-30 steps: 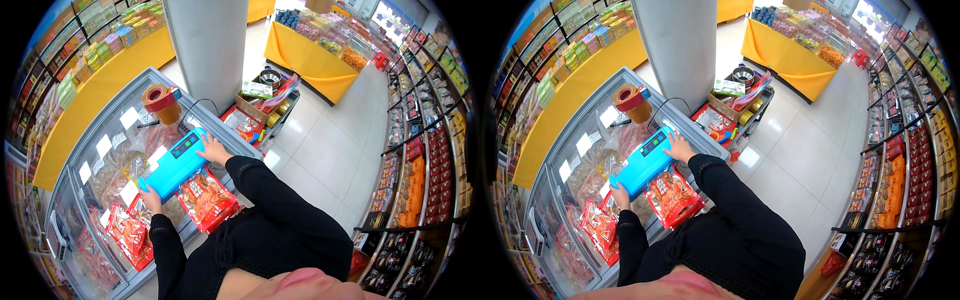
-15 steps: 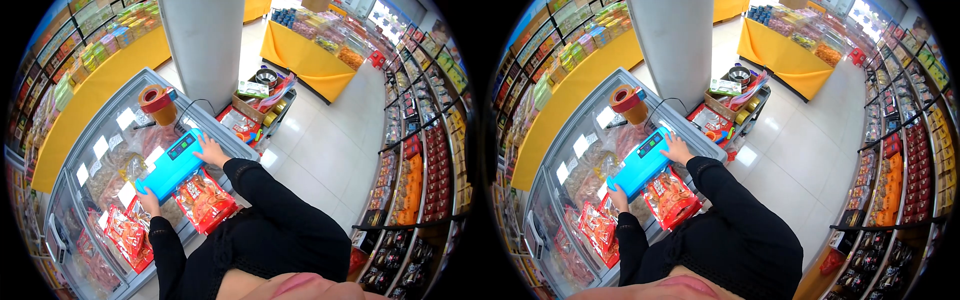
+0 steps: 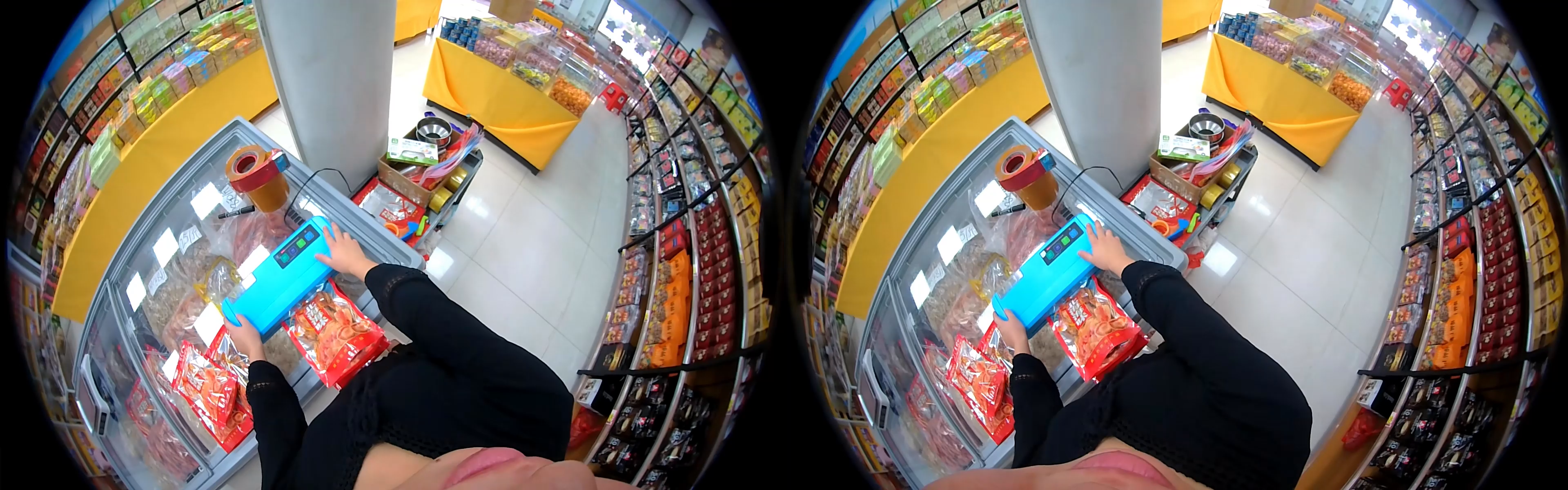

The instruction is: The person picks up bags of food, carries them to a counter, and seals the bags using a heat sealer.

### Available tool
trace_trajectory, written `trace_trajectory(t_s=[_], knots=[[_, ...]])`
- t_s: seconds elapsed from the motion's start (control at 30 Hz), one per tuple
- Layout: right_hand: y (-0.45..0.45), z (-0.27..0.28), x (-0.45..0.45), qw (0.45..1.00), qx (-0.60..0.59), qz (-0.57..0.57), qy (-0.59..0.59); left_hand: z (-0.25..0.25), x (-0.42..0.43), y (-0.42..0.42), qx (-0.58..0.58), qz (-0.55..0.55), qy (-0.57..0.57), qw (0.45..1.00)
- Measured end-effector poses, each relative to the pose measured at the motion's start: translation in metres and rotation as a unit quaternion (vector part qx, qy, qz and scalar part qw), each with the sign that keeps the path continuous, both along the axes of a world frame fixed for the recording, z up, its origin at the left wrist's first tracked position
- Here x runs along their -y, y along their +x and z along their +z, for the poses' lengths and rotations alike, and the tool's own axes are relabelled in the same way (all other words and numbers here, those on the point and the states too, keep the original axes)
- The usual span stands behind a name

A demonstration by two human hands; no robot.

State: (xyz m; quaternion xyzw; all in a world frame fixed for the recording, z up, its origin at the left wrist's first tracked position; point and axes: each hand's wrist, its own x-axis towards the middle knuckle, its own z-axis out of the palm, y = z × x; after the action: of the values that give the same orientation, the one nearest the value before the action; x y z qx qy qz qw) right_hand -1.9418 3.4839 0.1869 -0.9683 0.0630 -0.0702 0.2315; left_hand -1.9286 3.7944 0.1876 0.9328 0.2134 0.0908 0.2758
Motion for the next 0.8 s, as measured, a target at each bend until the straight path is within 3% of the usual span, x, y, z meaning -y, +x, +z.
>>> trace_trajectory(t_s=[0.17,0.8], knots=[[-0.002,-0.001,-0.001,1.000,0.000,-0.003,0.001,-0.020,-0.011,0.006,0.011,-0.001,0.004,1.000],[-0.001,-0.001,-0.001,1.000,0.001,-0.006,-0.009,-0.004,-0.003,0.000,-0.008,-0.010,-0.024,1.000]])
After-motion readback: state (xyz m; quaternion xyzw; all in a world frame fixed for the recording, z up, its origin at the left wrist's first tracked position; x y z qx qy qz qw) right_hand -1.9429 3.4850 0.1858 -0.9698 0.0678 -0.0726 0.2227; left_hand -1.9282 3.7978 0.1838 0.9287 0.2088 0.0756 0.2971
